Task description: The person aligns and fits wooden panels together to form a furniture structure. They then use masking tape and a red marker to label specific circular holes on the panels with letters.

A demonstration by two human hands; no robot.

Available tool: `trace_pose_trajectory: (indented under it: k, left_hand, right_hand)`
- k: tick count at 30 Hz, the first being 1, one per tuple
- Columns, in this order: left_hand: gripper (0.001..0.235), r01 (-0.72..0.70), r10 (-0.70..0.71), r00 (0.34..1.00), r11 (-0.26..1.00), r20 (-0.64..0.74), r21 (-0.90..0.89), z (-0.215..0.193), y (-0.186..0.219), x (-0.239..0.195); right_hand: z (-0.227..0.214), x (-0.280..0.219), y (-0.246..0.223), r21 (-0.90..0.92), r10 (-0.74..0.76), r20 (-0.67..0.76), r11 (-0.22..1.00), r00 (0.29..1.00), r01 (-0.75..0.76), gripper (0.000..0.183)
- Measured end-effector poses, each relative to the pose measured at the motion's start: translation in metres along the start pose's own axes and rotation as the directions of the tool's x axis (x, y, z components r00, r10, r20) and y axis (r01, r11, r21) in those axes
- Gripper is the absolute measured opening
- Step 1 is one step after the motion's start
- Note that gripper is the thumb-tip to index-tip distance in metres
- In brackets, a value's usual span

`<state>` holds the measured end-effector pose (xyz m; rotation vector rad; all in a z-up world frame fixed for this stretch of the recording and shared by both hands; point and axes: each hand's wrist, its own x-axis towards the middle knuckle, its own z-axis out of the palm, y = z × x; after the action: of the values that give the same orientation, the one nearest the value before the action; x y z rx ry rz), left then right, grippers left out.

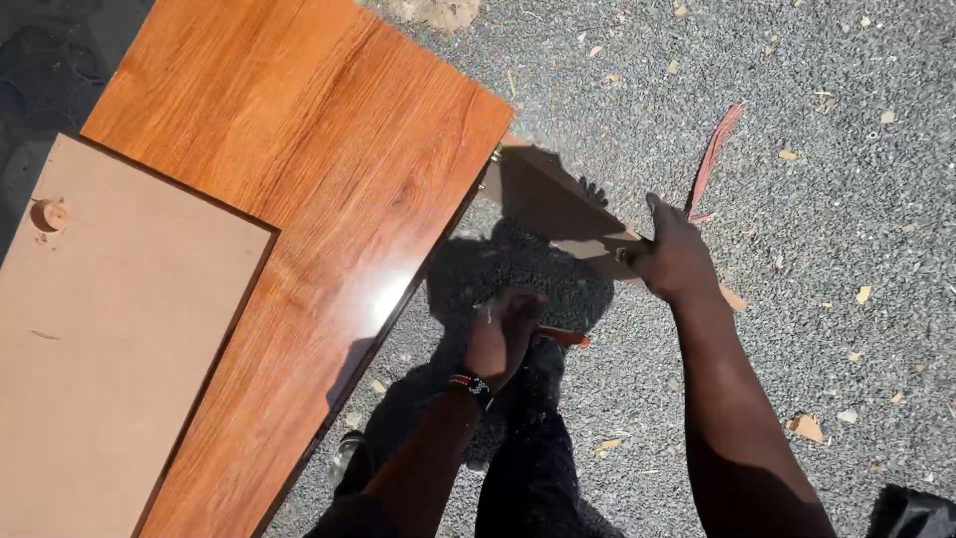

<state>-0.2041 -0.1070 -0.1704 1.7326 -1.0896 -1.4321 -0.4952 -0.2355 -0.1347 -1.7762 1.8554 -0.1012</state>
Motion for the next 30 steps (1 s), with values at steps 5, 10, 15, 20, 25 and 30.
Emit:
trace_pose_trajectory:
  k: [5, 10, 15, 20, 25, 30]
  left_hand:
    - [0.064, 0.196, -0.197, 0.936, 0.980, -0.291, -0.033, 0.093, 0.038, 0.052]
    - [0.094, 0.186, -0.257, 0.898, 0.957, -0.356, -0.222, 0.081, 0.038, 0.073]
    - [0.055, 0.149, -0.230, 0.891, 0.962, -0.391, -0.227, -0.012, 0.102, 0.044]
    - [0.027, 0.085, -0.008, 0.994, 0.702, -0.112, 0.707, -0.037, -0.010, 0.095]
    - [0.058, -0.099, -0.193, 0.937, 0.655, 0.292, 0.749, -0.021, 0.110, 0.034]
    - [0.099, -0.030, -0.157, 0.840, 0.943, 0.520, 0.332, -0.047, 0.247, -0.035]
  right_hand:
    - [-0.041, -0.007, -0.051, 0.042, -0.004, 0.442, 0.999, 0.897, -0.016, 0.078]
    - [0.184, -0.040, -0.010, -0.111, -0.216, 0.334, 0.958, 0.917, 0.266, 0.058]
    - [0.372, -0.079, -0.068, -0.214, -0.418, -0.014, 0.889, 0.908, 0.406, 0.080]
    - [0.406, -0.133, -0.174, 0.183, -0.088, -0.001, 0.979, 0.996, 0.087, 0.114]
    - [0.298, -0.161, -0.171, 0.379, 0.126, 0.083, 0.914, 0.989, -0.148, 0.084]
    - [0.105, -0.191, -0.099, 0.594, 0.412, 0.274, 0.638, 0.869, -0.490, 0.042]
